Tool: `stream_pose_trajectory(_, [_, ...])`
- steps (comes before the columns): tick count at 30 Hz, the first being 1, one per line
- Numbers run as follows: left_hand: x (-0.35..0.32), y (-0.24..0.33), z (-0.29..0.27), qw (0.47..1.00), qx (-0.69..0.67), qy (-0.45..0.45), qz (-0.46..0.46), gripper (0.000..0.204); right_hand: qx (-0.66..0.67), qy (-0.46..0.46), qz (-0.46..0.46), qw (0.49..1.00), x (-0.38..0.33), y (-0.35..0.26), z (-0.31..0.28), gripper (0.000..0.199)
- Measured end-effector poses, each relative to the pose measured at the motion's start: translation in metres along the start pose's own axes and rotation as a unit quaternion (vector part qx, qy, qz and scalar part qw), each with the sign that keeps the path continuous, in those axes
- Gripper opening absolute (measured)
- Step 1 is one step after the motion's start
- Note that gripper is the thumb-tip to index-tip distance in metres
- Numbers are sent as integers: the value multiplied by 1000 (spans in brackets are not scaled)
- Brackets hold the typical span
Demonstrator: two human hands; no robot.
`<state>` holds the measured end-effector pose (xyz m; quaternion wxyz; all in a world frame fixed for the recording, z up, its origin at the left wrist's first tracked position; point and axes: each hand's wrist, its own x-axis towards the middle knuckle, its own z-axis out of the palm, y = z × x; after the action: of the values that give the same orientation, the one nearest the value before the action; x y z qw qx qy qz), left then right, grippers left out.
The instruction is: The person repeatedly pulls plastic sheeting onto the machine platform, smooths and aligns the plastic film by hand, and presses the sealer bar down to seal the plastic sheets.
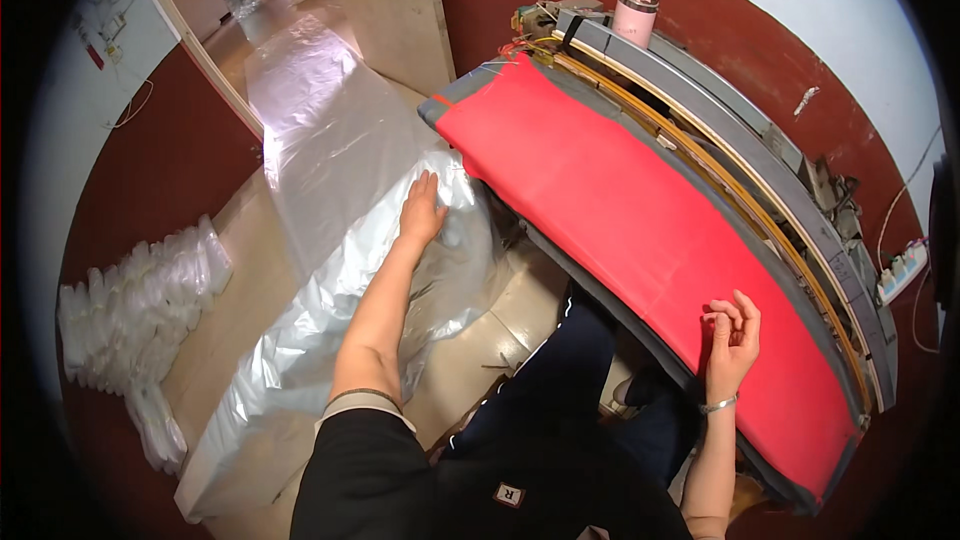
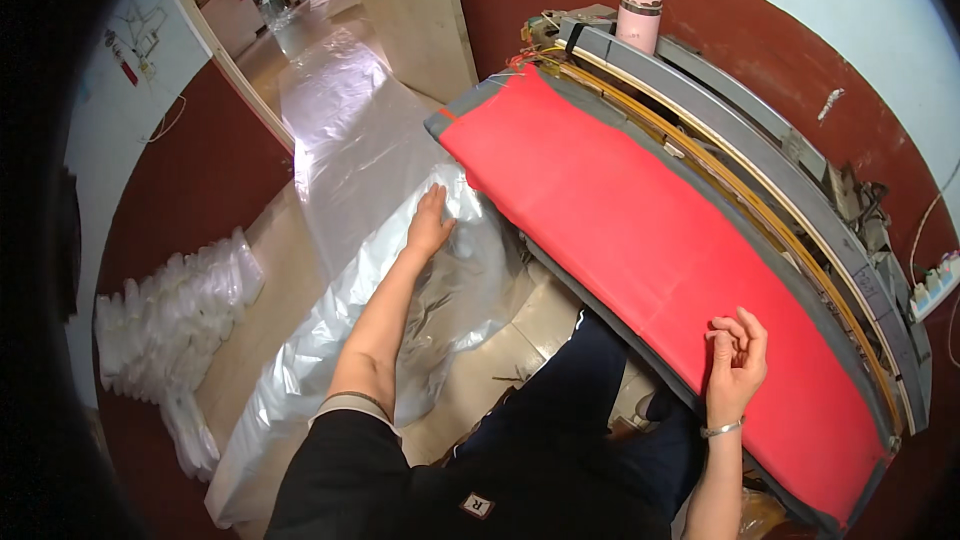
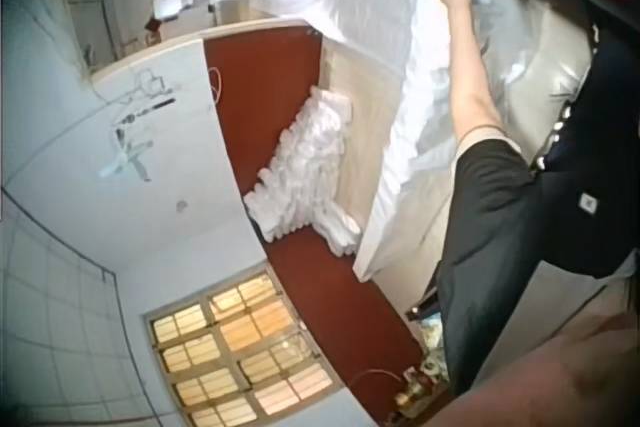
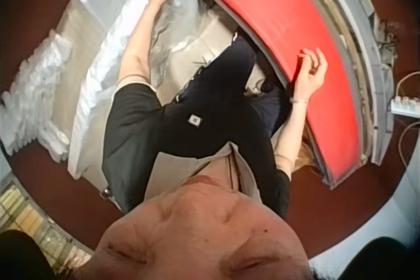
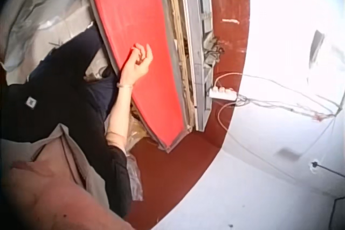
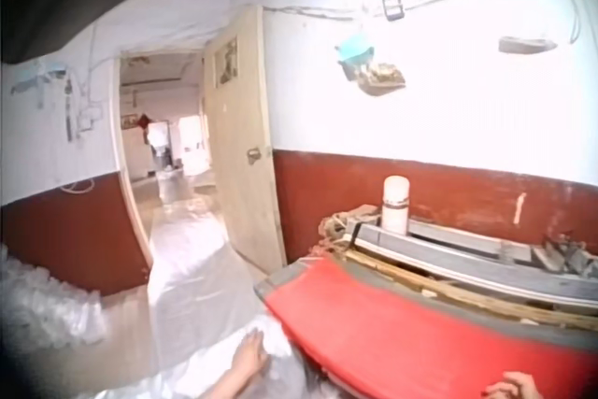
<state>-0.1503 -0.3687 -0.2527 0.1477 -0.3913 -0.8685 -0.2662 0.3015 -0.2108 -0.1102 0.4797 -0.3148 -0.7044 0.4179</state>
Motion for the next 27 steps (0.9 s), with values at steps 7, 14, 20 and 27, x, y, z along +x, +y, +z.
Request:
stream_pose_trajectory(7, [-15, -35, -10, 997, 17, -41, -64, 16, 587, -7, 124, 800, 22, -44, -13, 47])
stream_pose_trajectory(14, [-12, -16, -19, 991, 7, 96, -91, 16, 187, 82, -192, 960, 51, -94, 16, 42])
stream_pose_trajectory(20, [24, 10, -3, 996, 57, -70, 15, 10, -271, 88, -390, 876, 70, -101, 6, 41])
stream_pose_trajectory(27, [-22, -84, -9, 995, -33, 48, -80, 9, -253, 5, -235, 938, 31, -63, -22, 22])
